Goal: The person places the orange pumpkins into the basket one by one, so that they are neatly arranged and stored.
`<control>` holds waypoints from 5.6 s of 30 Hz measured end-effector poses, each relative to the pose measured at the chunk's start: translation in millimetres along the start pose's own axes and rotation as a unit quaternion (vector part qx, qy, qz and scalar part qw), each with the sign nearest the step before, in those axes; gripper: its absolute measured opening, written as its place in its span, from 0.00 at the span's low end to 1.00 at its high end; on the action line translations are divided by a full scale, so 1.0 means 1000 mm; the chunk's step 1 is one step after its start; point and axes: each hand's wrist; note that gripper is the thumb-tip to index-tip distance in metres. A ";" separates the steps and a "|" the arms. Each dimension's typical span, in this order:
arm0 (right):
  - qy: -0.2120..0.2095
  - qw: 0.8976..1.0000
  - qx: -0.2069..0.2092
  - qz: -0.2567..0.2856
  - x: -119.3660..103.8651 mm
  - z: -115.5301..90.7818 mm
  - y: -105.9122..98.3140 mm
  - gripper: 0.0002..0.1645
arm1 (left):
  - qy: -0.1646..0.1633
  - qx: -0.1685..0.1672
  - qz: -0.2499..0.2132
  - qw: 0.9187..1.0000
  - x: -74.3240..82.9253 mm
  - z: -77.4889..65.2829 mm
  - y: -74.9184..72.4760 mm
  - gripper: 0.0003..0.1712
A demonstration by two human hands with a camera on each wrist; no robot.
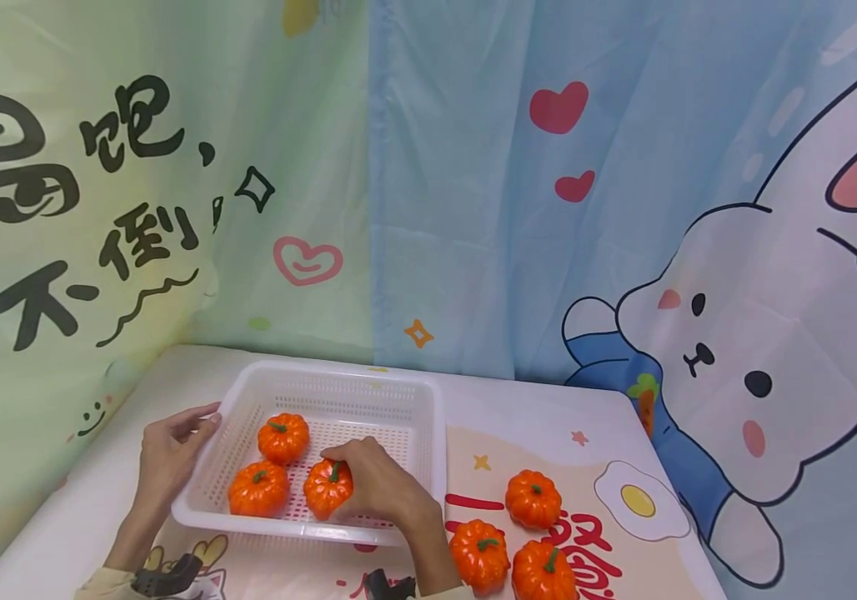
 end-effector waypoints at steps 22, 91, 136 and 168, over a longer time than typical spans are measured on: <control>0.005 1.000 -0.015 0.011 0.002 0.013 0.017 0.44 | -0.006 0.003 0.004 1.000 0.001 0.000 0.001 0.21; 0.036 0.999 0.018 0.019 0.001 -0.024 -0.019 0.59 | 0.007 0.003 0.003 1.000 0.000 -0.001 0.000 0.21; 0.272 0.942 0.195 -0.010 0.084 -0.147 -0.086 0.59 | -0.004 0.002 0.002 1.000 -0.001 -0.001 0.001 0.20; 0.382 0.907 0.174 -0.015 0.146 -0.164 -0.060 0.61 | -0.003 0.001 -0.003 1.000 0.001 -0.003 0.001 0.21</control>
Point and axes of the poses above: each hand's wrist, its own z-axis towards the middle knuckle, its own y-axis out of the palm, x = y × z, and after that the axes turned 1 degree about y, right-handed
